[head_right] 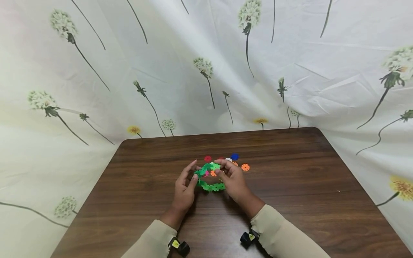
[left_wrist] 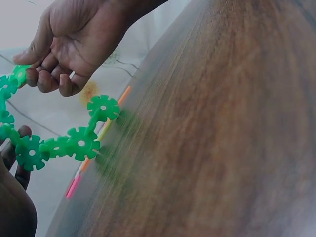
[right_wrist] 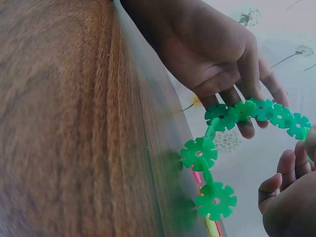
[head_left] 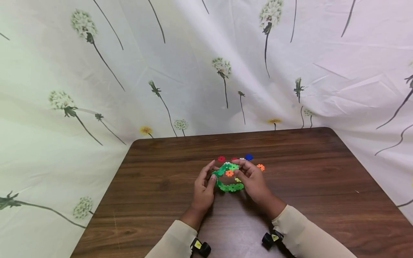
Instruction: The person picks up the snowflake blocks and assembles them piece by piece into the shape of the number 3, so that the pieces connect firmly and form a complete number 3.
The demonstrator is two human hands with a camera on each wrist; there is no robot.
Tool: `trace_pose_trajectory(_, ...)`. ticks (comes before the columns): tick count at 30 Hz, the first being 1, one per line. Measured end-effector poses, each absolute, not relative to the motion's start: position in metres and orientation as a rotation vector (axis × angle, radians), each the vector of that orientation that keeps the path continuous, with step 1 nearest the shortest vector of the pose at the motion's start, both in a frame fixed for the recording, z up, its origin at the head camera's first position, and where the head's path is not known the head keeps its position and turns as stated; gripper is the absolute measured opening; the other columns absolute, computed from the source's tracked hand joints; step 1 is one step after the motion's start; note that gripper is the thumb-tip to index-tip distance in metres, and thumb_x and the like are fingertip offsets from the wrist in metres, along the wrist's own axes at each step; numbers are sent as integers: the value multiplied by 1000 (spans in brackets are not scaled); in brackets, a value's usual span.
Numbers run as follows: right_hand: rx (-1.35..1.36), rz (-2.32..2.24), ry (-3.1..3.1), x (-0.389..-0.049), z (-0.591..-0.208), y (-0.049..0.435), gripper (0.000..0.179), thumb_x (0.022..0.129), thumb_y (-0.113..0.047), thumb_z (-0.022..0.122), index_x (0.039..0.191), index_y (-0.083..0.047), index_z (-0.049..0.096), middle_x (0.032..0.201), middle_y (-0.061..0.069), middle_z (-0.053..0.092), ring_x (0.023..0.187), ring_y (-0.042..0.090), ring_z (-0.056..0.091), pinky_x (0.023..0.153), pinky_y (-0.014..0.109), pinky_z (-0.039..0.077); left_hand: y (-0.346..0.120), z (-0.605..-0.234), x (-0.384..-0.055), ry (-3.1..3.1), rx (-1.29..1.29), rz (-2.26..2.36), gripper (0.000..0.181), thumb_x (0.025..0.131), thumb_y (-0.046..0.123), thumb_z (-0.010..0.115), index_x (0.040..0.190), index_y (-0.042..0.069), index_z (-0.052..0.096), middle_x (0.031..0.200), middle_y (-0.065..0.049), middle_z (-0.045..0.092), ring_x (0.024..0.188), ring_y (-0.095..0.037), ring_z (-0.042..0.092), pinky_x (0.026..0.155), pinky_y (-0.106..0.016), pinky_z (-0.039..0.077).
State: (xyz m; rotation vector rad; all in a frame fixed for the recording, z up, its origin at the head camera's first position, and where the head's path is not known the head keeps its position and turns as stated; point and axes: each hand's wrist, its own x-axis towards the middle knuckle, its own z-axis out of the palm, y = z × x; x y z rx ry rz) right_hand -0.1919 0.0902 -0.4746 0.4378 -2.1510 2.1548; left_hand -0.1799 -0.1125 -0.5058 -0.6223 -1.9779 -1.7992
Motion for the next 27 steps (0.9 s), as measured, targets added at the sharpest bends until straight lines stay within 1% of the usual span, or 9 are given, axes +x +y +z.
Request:
trace_pose_trajectory(5, 462, 2152, -2142, -192, -475, 91, 34, 108, -5, 66, 140, 8, 64, 127, 24, 69, 103, 5, 65, 86, 17, 56, -112, -505, -179, -1971, -633, -1794, 44, 112, -4, 52, 155, -6, 52, 131, -31, 65, 119, -9, 64, 95, -17, 52)
trace_pose_trajectory(8, 470, 2143, -2145, -193, -476, 91, 35, 108, -5, 66, 140, 9, 64, 126, 23, 69, 103, 5, 65, 85, 18, 57, -112, -505, -179, -1975, -633, -1795, 44, 112, -3, 53, 156, -4, 52, 131, -32, 64, 119, -9, 64, 95, -17, 52)
trace_pose_trajectory(13, 455, 2153, -2153, -191, -475, 91, 35, 108, -6, 67, 141, 7, 64, 131, 23, 68, 104, 5, 64, 86, 17, 56, -112, -507, -179, -1974, -639, -1800, 44, 112, -3, 53, 155, -5, 52, 131, -34, 63, 120, -9, 64, 95, -17, 52)
trace_pose_trajectory(19, 459, 2157, -2147, -191, -476, 91, 34, 108, -6, 67, 140, 6, 66, 133, 25, 68, 104, 5, 64, 87, 17, 56, -113, -509, -180, -1980, -631, -1778, 45, 111, -2, 56, 155, -5, 52, 131, -29, 65, 115, -10, 66, 90, -18, 55)
trace_pose_trajectory(25, 455, 2154, -2160, -191, -477, 91, 34, 108, -7, 67, 140, 4, 66, 131, 25, 69, 103, 6, 65, 86, 18, 56, -113, -508, -179, -1991, -622, -1783, 46, 109, -2, 59, 155, -5, 52, 130, -26, 66, 113, -9, 67, 90, -20, 58)
trace_pose_trajectory(27, 456, 2152, -2159, -191, -477, 91, 33, 108, -8, 67, 139, 3, 67, 131, 25, 69, 103, 6, 65, 86, 18, 56, -112, -506, -178, -2005, -608, -1773, 48, 109, 0, 62, 155, -2, 53, 131, -24, 66, 112, -9, 67, 89, -22, 59)
